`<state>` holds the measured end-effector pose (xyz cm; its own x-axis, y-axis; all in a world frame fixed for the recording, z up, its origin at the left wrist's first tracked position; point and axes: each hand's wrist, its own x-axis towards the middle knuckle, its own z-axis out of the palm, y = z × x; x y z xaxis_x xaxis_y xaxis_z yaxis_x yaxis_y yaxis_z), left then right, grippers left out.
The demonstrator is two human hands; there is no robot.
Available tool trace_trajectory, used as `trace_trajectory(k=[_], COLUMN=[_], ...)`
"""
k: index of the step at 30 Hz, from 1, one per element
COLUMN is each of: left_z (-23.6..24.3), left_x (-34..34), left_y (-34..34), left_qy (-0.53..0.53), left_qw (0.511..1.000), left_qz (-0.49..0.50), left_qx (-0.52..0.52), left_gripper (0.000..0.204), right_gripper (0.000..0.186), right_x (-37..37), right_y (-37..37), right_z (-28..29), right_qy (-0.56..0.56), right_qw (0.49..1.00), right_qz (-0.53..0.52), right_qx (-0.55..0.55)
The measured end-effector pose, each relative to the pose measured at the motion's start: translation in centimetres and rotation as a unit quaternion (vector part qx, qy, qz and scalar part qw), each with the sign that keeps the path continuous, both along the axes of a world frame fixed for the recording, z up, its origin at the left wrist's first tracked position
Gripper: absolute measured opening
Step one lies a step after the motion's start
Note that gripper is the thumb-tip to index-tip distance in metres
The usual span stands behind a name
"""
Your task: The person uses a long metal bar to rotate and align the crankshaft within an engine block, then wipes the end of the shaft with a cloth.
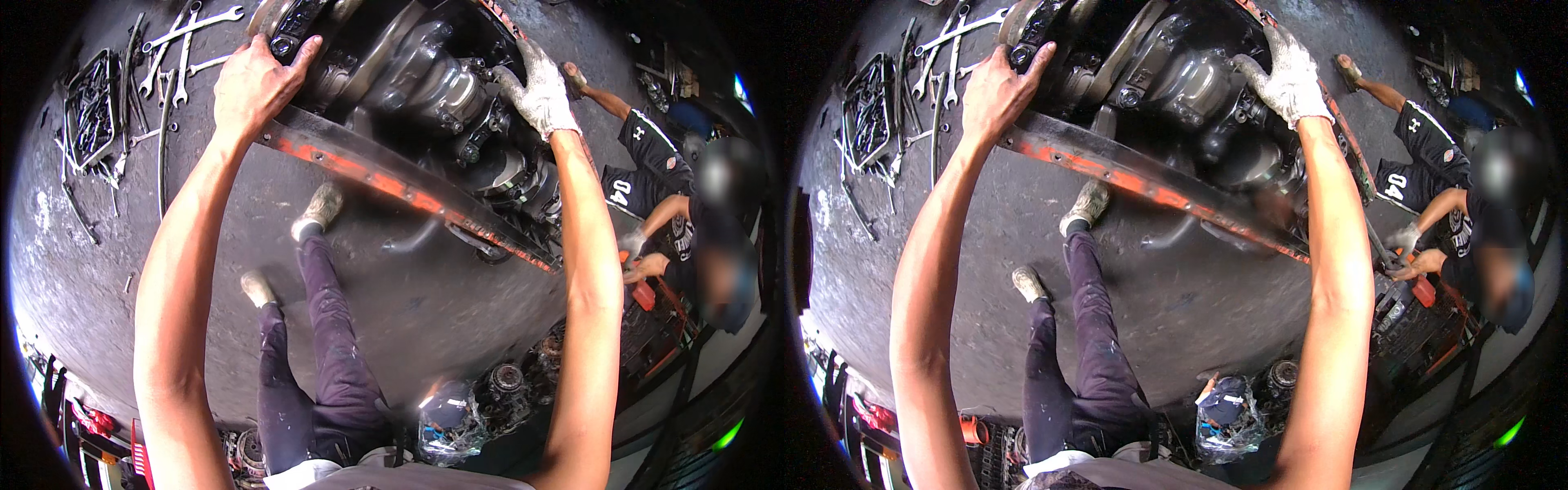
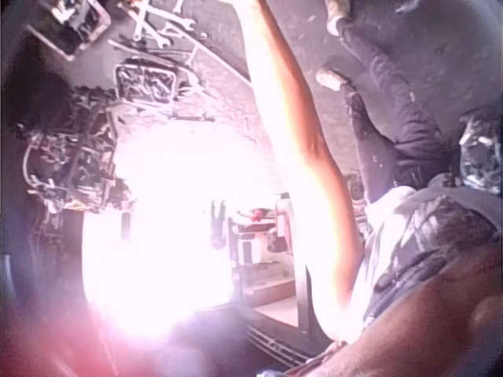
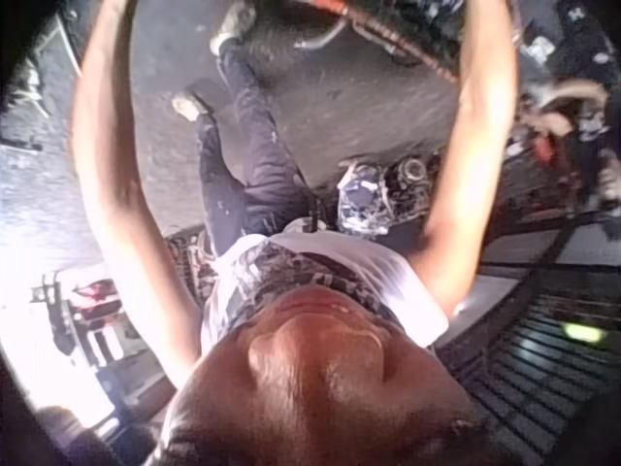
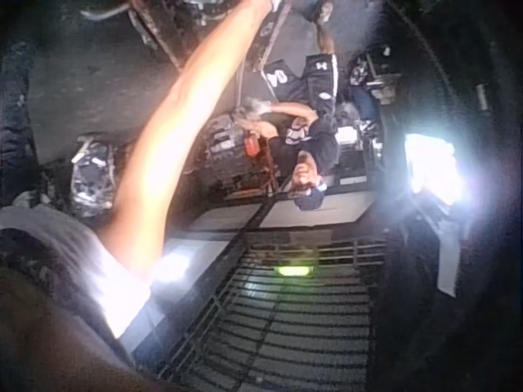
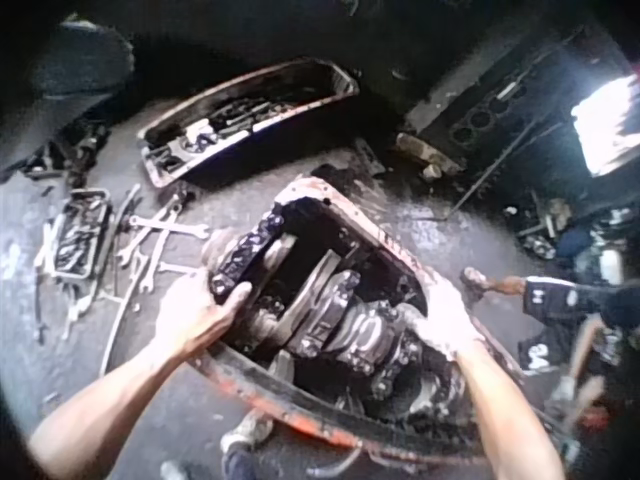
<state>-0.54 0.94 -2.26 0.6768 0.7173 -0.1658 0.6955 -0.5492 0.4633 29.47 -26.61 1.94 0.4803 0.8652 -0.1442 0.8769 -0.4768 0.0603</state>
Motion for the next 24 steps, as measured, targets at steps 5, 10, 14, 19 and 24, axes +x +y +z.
trace_trajectory(k=[5,10,14,19,24], left_z=[-0.3,-0.1,-0.2,-0.2,-0.1], left_x=[-0.2,-0.1,-0.2,-0.1,-0.3], left_y=[-0.1,0.1,0.1,0.0,0.0], left_qy=[-0.005,0.005,-0.009,-0.002,-0.006], left_qw=[1.000,1.000,1.000,1.000,1.000], left_qz=[0.002,0.000,-0.002,0.005,0.003], left_qx=[-0.004,-0.012,0.001,-0.010,-0.006], left_gripper=[0.082,0.083,0.080,0.080,0.081], right_gripper=[0.078,0.077,0.077,0.078,0.071], right_x=[0.4,0.2,0.5,0.5,-0.3], right_y=[-0.3,-0.1,-0.3,0.0,0.7], right_z=[-0.4,-0.4,-0.7,0.0,0.5], right_qy=[-0.007,-0.011,-0.023,-0.010,-0.002], right_qw=[0.999,0.999,0.999,0.999,0.998], right_qz=[0.031,0.034,0.040,0.048,0.057], right_qx=[0.039,0.039,0.029,0.024,0.020])
